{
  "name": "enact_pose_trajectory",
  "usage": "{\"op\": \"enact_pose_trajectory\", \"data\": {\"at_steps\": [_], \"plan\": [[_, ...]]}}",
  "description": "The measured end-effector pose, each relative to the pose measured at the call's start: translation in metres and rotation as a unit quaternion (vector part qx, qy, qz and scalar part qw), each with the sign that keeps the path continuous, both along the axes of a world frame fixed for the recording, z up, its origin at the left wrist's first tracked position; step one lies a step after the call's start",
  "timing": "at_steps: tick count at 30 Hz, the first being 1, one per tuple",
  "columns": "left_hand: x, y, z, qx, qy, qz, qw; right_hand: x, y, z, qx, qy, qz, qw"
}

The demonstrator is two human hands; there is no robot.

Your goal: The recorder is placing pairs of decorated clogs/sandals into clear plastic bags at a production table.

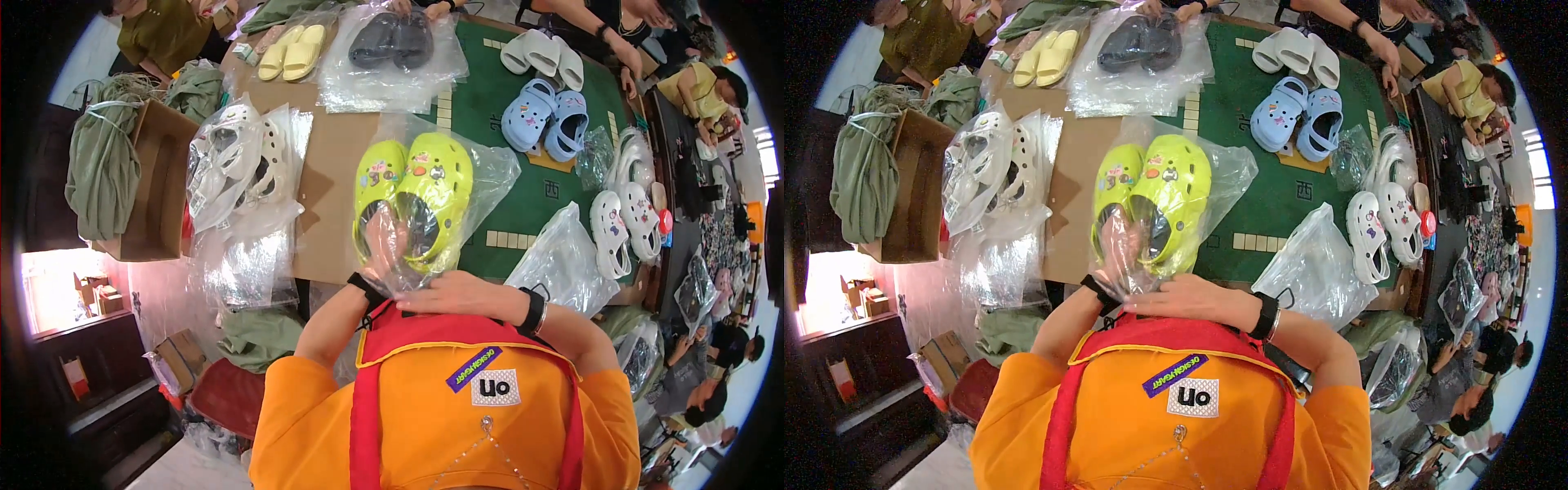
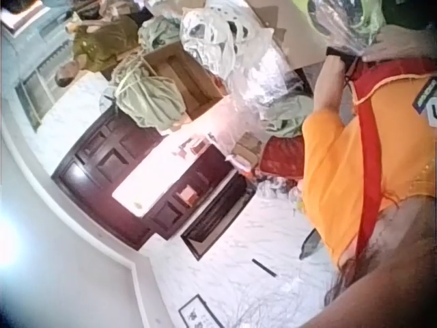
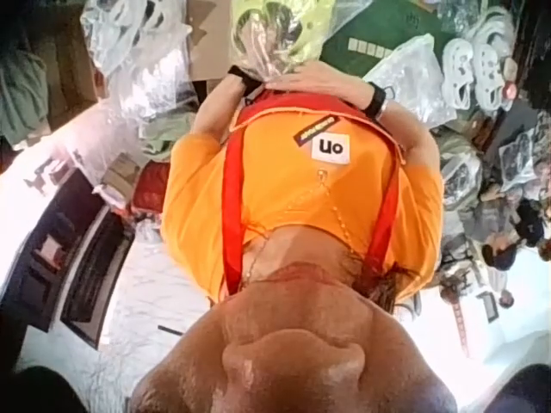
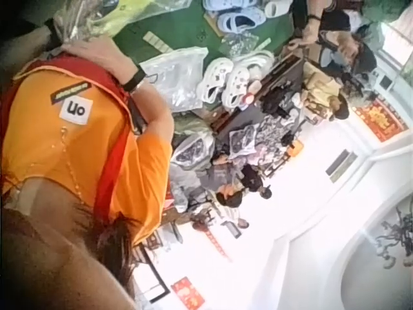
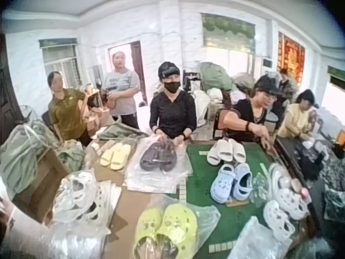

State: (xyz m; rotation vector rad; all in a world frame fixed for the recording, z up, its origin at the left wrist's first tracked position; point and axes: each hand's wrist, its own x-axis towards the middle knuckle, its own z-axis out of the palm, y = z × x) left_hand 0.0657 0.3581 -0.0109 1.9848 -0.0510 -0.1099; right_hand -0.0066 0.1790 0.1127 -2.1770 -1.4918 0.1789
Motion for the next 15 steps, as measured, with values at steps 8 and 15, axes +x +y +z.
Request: {"op": "enact_pose_trajectory", "data": {"at_steps": [8, 15], "plan": [[0.011, -0.006, 0.033, 0.195, -0.147, -0.045, 0.969, 0.02, -0.033, 0.011, 0.116, 0.127, -0.351, 0.92], [0.029, -0.006, -0.009, -0.02, -0.005, 0.025, 0.999, 0.004, -0.013, 0.023, -0.044, 0.238, -0.097, 0.965]]}}
